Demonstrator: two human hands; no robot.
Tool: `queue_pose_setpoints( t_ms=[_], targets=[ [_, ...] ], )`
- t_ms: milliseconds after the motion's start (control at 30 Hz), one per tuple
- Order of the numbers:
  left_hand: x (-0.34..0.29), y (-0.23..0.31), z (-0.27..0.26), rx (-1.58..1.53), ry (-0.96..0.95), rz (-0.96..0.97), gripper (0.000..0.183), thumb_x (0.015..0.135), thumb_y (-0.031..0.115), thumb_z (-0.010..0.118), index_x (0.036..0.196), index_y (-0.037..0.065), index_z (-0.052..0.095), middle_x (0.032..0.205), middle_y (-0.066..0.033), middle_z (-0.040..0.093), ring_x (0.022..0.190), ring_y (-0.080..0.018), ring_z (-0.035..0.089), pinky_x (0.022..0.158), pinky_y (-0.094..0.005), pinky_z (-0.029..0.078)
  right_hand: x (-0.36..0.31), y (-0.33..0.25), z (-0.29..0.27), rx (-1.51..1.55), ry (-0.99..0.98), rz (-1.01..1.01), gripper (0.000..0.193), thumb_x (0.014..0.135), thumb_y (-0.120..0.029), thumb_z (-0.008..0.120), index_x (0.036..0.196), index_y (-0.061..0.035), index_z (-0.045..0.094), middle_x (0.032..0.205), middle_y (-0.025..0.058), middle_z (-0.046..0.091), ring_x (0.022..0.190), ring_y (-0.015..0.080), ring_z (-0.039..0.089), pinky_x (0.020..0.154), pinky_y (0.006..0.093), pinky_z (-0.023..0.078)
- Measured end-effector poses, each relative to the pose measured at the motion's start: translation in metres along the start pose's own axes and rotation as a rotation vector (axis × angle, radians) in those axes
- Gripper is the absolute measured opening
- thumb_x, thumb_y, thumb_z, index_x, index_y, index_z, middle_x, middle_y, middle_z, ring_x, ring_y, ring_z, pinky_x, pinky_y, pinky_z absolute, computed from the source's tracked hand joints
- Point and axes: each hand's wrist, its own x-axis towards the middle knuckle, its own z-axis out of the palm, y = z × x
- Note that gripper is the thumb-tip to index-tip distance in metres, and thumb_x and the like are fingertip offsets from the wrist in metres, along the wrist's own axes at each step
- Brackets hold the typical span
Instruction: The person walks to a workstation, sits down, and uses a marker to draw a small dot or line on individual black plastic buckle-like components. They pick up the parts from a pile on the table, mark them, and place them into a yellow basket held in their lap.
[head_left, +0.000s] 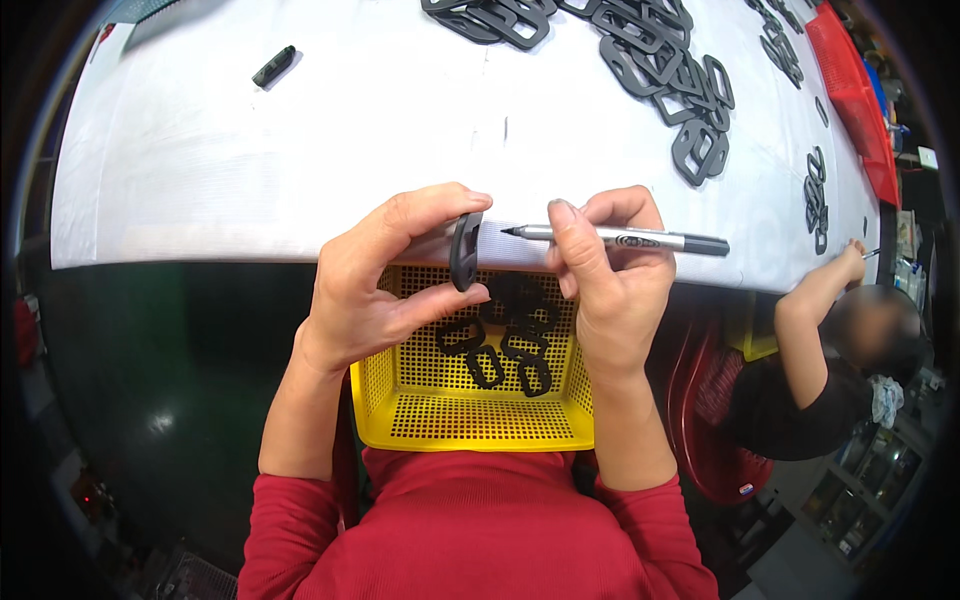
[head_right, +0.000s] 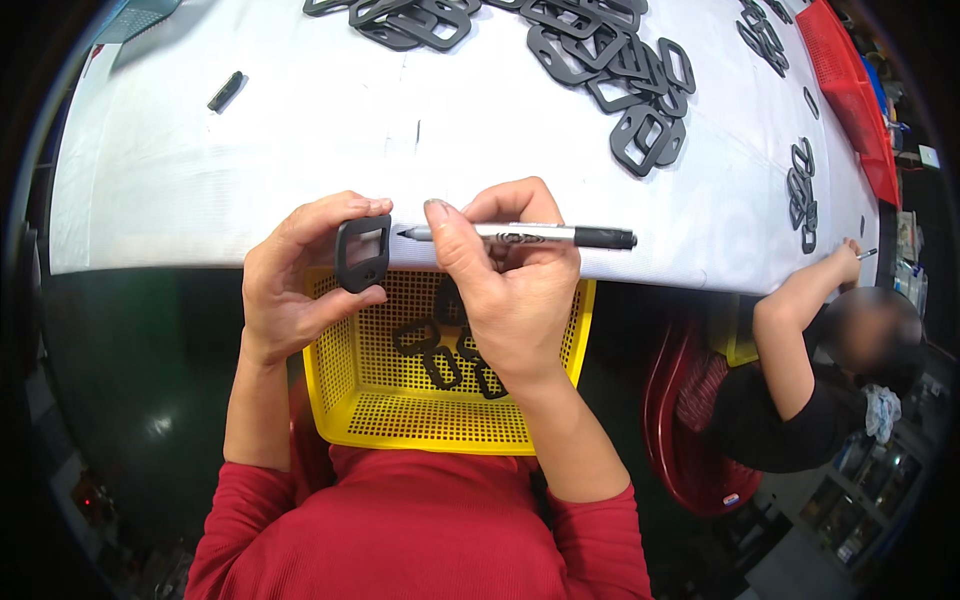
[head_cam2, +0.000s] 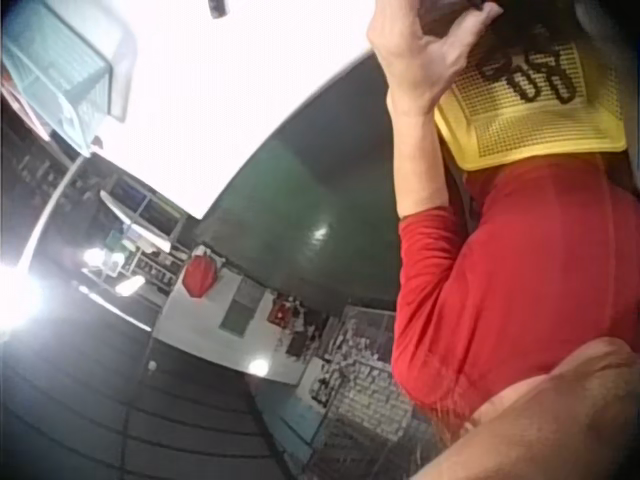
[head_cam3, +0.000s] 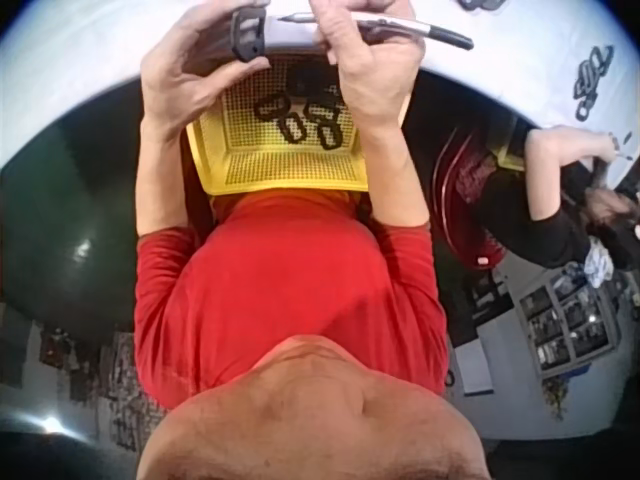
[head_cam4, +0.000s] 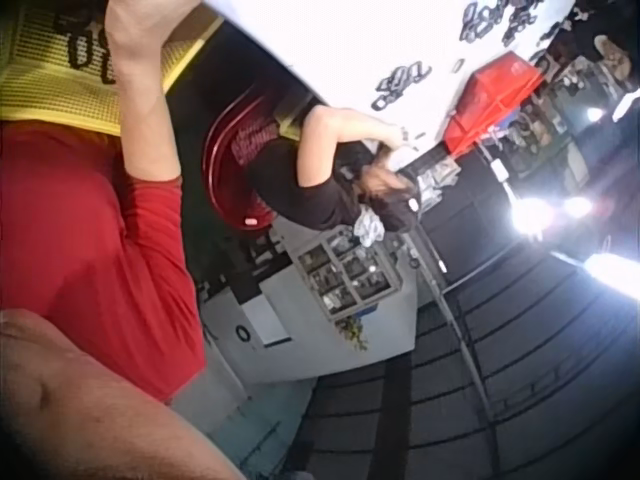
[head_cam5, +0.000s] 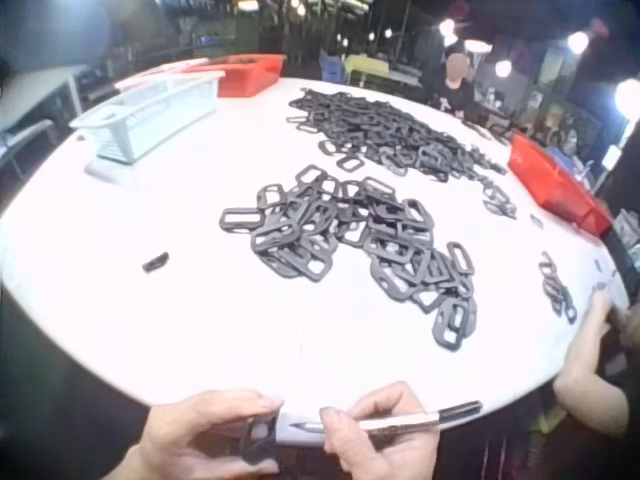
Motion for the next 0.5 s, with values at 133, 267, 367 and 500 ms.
queue_pose_setpoints(
  t_ms=[133, 267, 367, 500],
  targets=[
    [0.001, -0.001, 0.003, 0.000, 0.046, 0.009, 0.054, 0.061, 0.001, 0.075, 0.111, 0.003, 0.055, 0.107, -0.0109, 0.058, 0.095, -0.0204, 0.059, 0.078, -0.0280, 0.052, 0.000, 0.010, 0.004, -0.123, -0.022, -0.175, 0.023, 0.077, -0.006, 0.064, 0.065, -0.0057, 0.045, 0.054, -0.0048, 0.046, 0.048, -0.0008, 0.039, 0.041, 0.0162, 0.029],
    [0.002, -0.001, 0.002, 0.008, 0.040, 0.052, 0.054, 0.060, 0.000, 0.075, 0.111, 0.002, 0.054, 0.107, -0.0119, 0.058, 0.095, -0.0203, 0.059, 0.076, -0.0294, 0.054, 0.001, 0.016, 0.010, -0.127, -0.031, -0.181, 0.023, 0.077, -0.004, 0.064, 0.064, -0.0053, 0.045, 0.054, -0.0040, 0.046, 0.047, -0.0004, 0.039, 0.041, 0.0163, 0.029],
    [0.001, -0.002, 0.001, 0.008, 0.028, 0.052, 0.057, 0.058, -0.001, 0.076, 0.110, 0.001, 0.054, 0.108, -0.0137, 0.057, 0.098, -0.0221, 0.058, 0.080, -0.0312, 0.052, 0.001, 0.016, 0.012, -0.139, -0.015, -0.209, 0.022, 0.076, -0.003, 0.063, 0.064, -0.0050, 0.045, 0.053, -0.0033, 0.047, 0.047, 0.0001, 0.040, 0.041, 0.0168, 0.030],
    [0.001, -0.002, 0.000, 0.016, 0.011, 0.054, 0.059, 0.056, -0.001, 0.078, 0.110, -0.001, 0.054, 0.109, -0.0157, 0.056, 0.102, -0.0246, 0.056, 0.084, -0.0328, 0.050, 0.002, 0.017, 0.011, -0.199, -0.029, -0.242, 0.023, 0.076, -0.002, 0.063, 0.063, -0.0048, 0.044, 0.053, -0.0030, 0.046, 0.047, 0.0007, 0.043, 0.041, 0.0174, 0.032]
  ],
)
